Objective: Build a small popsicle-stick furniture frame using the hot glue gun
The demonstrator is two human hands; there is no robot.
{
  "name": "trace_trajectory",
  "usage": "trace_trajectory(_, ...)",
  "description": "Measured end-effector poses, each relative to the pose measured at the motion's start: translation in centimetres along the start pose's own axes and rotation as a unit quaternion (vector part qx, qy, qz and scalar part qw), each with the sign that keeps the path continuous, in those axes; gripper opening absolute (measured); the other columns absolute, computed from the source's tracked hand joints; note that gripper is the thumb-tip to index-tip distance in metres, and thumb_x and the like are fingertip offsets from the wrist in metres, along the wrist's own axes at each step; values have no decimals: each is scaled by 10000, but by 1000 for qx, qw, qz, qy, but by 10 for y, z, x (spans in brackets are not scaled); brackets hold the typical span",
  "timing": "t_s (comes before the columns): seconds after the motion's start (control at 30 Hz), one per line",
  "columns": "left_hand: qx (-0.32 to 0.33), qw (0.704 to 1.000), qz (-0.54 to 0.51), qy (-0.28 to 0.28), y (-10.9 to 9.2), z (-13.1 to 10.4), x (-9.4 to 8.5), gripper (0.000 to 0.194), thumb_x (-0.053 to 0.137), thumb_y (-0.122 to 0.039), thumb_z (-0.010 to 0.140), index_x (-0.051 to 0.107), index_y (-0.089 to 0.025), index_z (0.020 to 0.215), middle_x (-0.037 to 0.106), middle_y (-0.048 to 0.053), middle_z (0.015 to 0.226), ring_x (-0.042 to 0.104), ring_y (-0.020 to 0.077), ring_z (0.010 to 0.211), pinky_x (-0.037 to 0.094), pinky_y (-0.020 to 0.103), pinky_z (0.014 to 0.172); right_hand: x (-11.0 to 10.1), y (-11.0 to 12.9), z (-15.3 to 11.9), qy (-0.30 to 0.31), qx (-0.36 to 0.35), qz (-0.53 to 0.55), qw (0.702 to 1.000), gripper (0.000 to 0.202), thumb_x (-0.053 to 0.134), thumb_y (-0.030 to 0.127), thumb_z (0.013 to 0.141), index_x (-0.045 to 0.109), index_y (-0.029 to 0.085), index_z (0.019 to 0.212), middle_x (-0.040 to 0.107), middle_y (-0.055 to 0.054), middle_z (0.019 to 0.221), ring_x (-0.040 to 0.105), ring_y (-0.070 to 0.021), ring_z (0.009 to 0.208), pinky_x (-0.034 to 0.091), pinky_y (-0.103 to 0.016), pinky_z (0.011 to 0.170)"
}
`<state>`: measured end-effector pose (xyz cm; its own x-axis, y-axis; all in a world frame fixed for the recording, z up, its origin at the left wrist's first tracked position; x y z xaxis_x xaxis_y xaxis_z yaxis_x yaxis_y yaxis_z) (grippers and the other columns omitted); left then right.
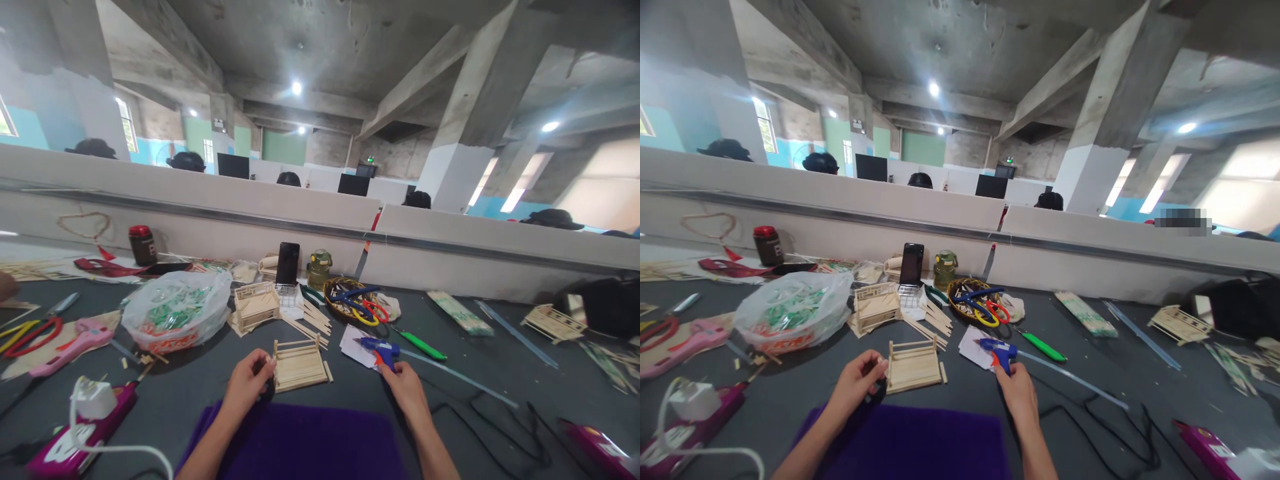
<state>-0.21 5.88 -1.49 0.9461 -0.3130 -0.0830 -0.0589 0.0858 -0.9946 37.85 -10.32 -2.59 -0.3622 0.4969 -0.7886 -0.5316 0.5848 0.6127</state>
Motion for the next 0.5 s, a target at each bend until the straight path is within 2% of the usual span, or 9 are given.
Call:
trace_trajectory(0.07, -4, 1000, -11, -10, -3, -1, -3, 367, 686, -509, 644, 592, -155, 672, 558, -9, 541, 513, 119, 491, 428, 187, 386, -6, 2, -6, -11, 8, 38, 999, 378, 513, 579, 704, 546, 203, 734, 629, -31, 612, 611, -213, 609, 412, -270, 519)
trace_trajectory(0.13, -19, 999, -35, -13, -6, -2, -4, 358, 708, -492, 630, 618, -151, 690, 577, -3, 552, 534, 122, 510, 436, 187, 406, -13, 8, -17, -15, 22, 127, 992, 412, 536, 603, 682, 532, 199, 766, 603, -11, 567, 600, -205, 570, 424, -266, 488)
trace_trajectory(0.2, -44, 996, -80, -14, -8, -4, -4, 356, 740, -462, 608, 655, -145, 746, 617, 15, 591, 574, 133, 553, 454, 190, 439, -22, 23, -30, -8, 18, 258, 966, 461, 571, 612, 664, 523, 188, 838, 612, -5, 589, 614, -202, 577, 456, -263, 478)
trace_trajectory(0.27, -72, 987, -146, -16, -9, -5, -4, 373, 770, -421, 591, 678, -137, 816, 645, 30, 630, 600, 137, 575, 481, 204, 474, -37, 47, -44, -7, -11, 360, 933, 547, 664, 569, 610, 523, 170, 957, 664, -33, 750, 648, -209, 660, 505, -276, 539)
trace_trajectory(0.3, -81, 980, -179, -21, -10, -5, -4, 378, 779, -396, 590, 683, -133, 843, 655, 36, 647, 610, 137, 580, 491, 207, 485, -45, 58, -50, -15, -22, 373, 928, 571, 683, 546, 614, 531, 163, 1009, 670, -40, 795, 646, -201, 656, 514, -282, 563)
trace_trajectory(0.37, -99, 966, -237, -34, -9, -4, -4, 377, 795, -340, 588, 685, -129, 881, 670, 42, 675, 627, 137, 587, 505, 204, 487, -54, 82, -62, -15, -52, 352, 934, 526, 670, 526, 657, 585, 155, 1019, 662, -32, 732, 611, -179, 589, 497, -274, 545)
trace_trajectory(0.43, -111, 948, -296, -42, -7, -4, -4, 358, 804, -277, 592, 683, -133, 896, 676, 35, 697, 633, 124, 587, 510, 183, 476, -48, 107, -72, 20, -95, 340, 935, 451, 641, 517, 703, 635, 160, 979, 662, -39, 700, 602, -184, 610, 486, -266, 555)
trace_trajectory(0.5, -128, 927, -351, -41, -2, -3, -1, 322, 798, -235, 615, 678, -135, 896, 669, 21, 702, 633, 102, 582, 512, 156, 474, -28, 124, -81, 61, -111, 338, 933, 426, 639, 518, 711, 664, 172, 958, 672, -37, 700, 609, -190, 643, 491, -267, 596)
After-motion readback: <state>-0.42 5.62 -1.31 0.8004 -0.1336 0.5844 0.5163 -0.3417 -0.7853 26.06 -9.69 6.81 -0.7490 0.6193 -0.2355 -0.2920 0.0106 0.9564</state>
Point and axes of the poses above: each hand's wrist, its own z-axis towards the middle knuckle, its own x-axis out of the palm, y = z × x, the point moved 10 cm from there along z, towards the middle knuckle
